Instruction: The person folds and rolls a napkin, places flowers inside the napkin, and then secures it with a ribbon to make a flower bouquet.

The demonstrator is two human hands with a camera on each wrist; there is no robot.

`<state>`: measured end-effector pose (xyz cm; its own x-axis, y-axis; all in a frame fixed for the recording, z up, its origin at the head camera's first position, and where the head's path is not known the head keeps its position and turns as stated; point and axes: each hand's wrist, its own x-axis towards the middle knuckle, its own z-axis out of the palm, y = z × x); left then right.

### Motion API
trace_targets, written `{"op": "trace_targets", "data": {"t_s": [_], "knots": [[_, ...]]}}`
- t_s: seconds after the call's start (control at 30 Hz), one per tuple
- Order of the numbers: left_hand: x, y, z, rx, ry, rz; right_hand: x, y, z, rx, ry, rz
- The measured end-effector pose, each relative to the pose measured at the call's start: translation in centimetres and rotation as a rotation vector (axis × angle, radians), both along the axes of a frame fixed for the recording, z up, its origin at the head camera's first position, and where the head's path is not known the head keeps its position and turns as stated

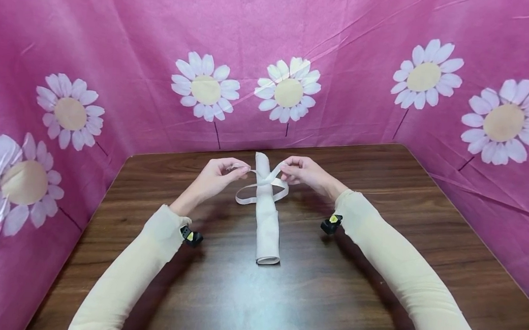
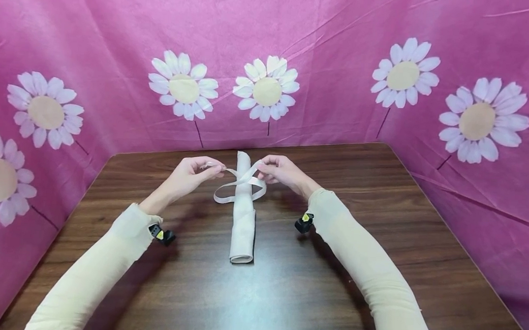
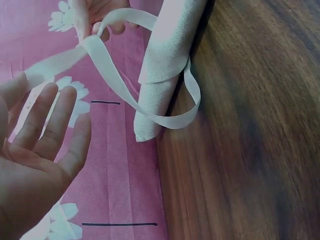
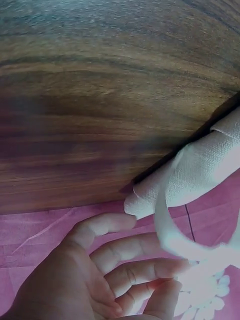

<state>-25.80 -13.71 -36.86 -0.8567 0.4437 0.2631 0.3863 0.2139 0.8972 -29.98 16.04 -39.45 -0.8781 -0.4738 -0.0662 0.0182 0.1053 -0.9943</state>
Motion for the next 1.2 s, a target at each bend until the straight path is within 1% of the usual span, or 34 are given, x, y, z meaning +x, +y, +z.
{"op": "trace_targets", "data": {"t_s": [0.07,0.2,0.3,0.37,0.53,0.63,0.8,0.93,1.2], "knots": [[0.1,-0.1,-0.1,-0.023,0.005,-0.001,0.0,0.2,0.0,0.001,-0.002,-0.005],[0.1,-0.5,-0.3,-0.040,-0.002,-0.005,-0.1,0.5,0.3,-0.012,0.002,0.004],[0.1,-0.7,-0.4,-0.027,-0.019,-0.021,0.0,0.7,0.7,-0.020,-0.003,0.006],[0.1,-0.9,-0.5,-0.040,-0.009,-0.028,0.0,0.7,0.9,-0.020,-0.015,0.002],[0.6,-1.4,-0.6,-0.108,0.018,-0.056,0.2,0.9,1.3,-0.008,-0.041,-0.007],[1.1,-1.4,-0.6,-0.122,-0.012,-0.085,0.4,1.1,1.4,-0.011,-0.064,-0.026],[1.6,-1.6,-0.8,-0.141,-0.047,-0.107,0.4,1.5,1.6,-0.002,-0.082,-0.028],[1.9,-1.8,-0.9,-0.153,-0.058,-0.128,0.3,1.6,1.8,0.009,-0.085,-0.029],[2.6,-2.0,-1.4,-0.190,-0.052,-0.181,0.1,1.8,1.8,0.010,-0.084,-0.043]]}}
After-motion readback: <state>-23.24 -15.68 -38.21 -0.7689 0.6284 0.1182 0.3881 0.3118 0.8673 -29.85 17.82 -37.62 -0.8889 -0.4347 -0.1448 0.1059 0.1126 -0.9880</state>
